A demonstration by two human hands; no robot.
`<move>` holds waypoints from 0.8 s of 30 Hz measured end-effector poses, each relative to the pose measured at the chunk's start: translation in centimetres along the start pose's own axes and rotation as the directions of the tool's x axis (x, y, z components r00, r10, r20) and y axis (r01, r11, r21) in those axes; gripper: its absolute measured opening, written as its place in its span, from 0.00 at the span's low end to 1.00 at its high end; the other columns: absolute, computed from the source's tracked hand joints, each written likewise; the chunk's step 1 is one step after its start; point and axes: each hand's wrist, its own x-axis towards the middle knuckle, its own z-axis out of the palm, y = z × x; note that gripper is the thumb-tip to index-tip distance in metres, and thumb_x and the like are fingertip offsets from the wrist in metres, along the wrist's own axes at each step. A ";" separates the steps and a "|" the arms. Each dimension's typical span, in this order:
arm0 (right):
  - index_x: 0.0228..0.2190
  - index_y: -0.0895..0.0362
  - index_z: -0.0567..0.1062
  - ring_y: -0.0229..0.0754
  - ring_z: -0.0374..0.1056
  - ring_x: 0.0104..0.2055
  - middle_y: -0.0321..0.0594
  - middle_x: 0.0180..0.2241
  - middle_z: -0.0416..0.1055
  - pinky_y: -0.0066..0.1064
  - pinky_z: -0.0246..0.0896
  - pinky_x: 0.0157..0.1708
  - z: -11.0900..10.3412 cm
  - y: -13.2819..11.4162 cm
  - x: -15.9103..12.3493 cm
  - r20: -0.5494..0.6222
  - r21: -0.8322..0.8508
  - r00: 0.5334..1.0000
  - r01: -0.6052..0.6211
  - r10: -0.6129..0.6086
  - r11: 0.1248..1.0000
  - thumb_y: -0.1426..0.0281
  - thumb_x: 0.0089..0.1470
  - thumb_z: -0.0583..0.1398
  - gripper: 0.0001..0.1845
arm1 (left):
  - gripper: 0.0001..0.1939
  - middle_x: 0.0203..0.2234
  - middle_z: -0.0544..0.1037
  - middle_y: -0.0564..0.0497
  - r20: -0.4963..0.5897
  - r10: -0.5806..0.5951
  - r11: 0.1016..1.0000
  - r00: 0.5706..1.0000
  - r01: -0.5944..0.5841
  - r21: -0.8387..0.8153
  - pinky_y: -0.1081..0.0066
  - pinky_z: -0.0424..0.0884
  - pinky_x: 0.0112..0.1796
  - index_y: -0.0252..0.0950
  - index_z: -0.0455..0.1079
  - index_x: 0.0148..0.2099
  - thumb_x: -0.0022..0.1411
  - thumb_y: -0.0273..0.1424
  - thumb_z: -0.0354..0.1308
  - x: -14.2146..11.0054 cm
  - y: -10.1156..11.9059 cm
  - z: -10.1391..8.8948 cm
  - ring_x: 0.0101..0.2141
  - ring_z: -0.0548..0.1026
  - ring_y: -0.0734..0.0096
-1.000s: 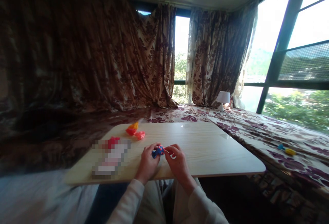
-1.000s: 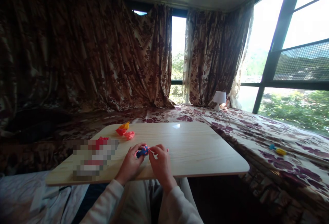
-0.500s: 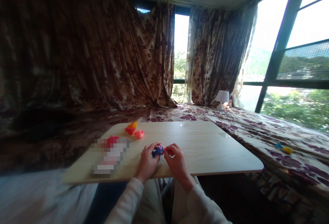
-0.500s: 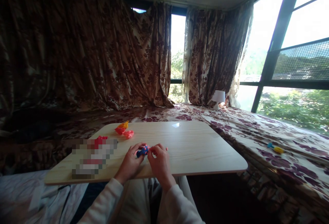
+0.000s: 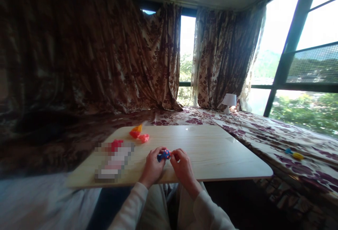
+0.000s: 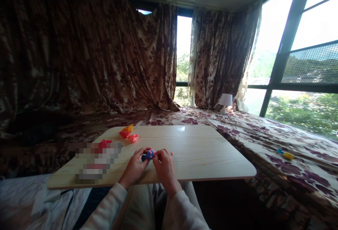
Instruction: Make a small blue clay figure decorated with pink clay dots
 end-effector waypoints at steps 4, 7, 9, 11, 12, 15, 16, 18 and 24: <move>0.21 0.56 0.70 0.36 0.62 0.25 0.34 0.22 0.65 0.28 0.57 0.29 0.1 0.0 0.0 -0.024 0.035 1.000 0.008 -0.007 0.999 0.75 0.48 0.55 0.08 | 0.14 0.34 0.75 0.49 -0.013 0.004 1.000 1.000 -0.004 -0.005 0.64 0.68 0.44 0.38 0.71 0.41 0.49 0.26 0.56 0.0 0.0 0.0 0.37 0.73 0.67; 0.22 0.56 0.70 0.36 0.62 0.26 0.34 0.23 0.65 0.27 0.58 0.29 0.1 0.1 0.0 -0.023 0.060 1.000 0.002 0.000 0.998 0.75 0.49 0.55 0.07 | 0.14 0.34 0.75 0.49 -0.015 0.003 1.000 1.000 -0.003 0.005 0.63 0.68 0.44 0.38 0.71 0.41 0.50 0.26 0.56 0.0 0.0 0.0 0.37 0.73 0.67; 0.22 0.56 0.70 0.36 0.61 0.26 0.34 0.23 0.65 0.27 0.58 0.29 0.1 0.1 0.0 -0.024 0.066 1.000 -0.001 0.002 0.998 0.75 0.49 0.55 0.08 | 0.14 0.34 0.75 0.49 -0.011 -0.002 1.000 1.000 0.002 0.015 0.63 0.67 0.45 0.38 0.71 0.41 0.50 0.26 0.56 0.0 0.0 0.0 0.38 0.73 0.66; 0.22 0.56 0.70 0.36 0.61 0.26 0.35 0.23 0.65 0.27 0.58 0.29 0.1 0.1 0.0 -0.026 0.069 1.000 0.001 0.001 0.998 0.76 0.48 0.55 0.07 | 0.14 0.34 0.75 0.49 -0.007 -0.002 1.000 1.000 0.002 0.023 0.63 0.67 0.45 0.38 0.71 0.42 0.50 0.26 0.56 0.0 0.0 0.0 0.38 0.72 0.66; 0.22 0.56 0.70 0.36 0.61 0.26 0.35 0.23 0.65 0.27 0.58 0.29 0.1 0.0 0.0 -0.028 0.069 1.000 0.004 -0.002 0.998 0.76 0.48 0.55 0.07 | 0.14 0.34 0.75 0.49 -0.007 -0.002 1.000 1.000 0.002 0.022 0.63 0.67 0.45 0.39 0.71 0.42 0.50 0.26 0.56 0.0 0.0 0.0 0.37 0.73 0.66; 0.22 0.56 0.70 0.36 0.61 0.26 0.34 0.23 0.65 0.27 0.58 0.29 0.1 -0.1 0.0 -0.042 0.068 0.999 0.010 -0.007 0.998 0.76 0.48 0.55 0.07 | 0.14 0.34 0.75 0.49 -0.015 -0.008 1.000 1.000 0.008 0.010 0.63 0.68 0.44 0.39 0.71 0.41 0.50 0.27 0.56 0.0 0.0 0.0 0.37 0.73 0.66; 0.22 0.56 0.70 0.36 0.61 0.26 0.34 0.23 0.65 0.28 0.58 0.29 0.0 -0.1 0.0 -0.046 0.068 0.999 0.010 -0.007 0.998 0.76 0.48 0.55 0.08 | 0.14 0.34 0.75 0.49 -0.018 -0.011 1.000 1.000 0.011 0.009 0.63 0.68 0.44 0.39 0.72 0.41 0.50 0.27 0.57 0.0 0.0 0.0 0.37 0.73 0.66; 0.21 0.56 0.70 0.36 0.61 0.26 0.34 0.23 0.65 0.28 0.58 0.29 0.0 -0.1 0.0 -0.052 0.071 0.999 0.012 -0.008 0.997 0.76 0.48 0.55 0.08 | 0.13 0.33 0.75 0.49 -0.026 -0.016 1.000 1.000 0.017 0.008 0.63 0.68 0.44 0.39 0.72 0.41 0.50 0.27 0.57 0.0 0.1 -0.1 0.37 0.73 0.65; 0.22 0.56 0.70 0.37 0.61 0.26 0.35 0.23 0.66 0.28 0.58 0.29 0.0 -0.1 0.1 -0.068 0.079 0.998 -0.006 0.011 0.997 0.75 0.49 0.54 0.07 | 0.14 0.34 0.76 0.49 -0.043 -0.024 1.000 0.999 0.023 -0.016 0.64 0.68 0.44 0.38 0.71 0.41 0.49 0.26 0.57 0.1 -0.1 -0.1 0.37 0.73 0.66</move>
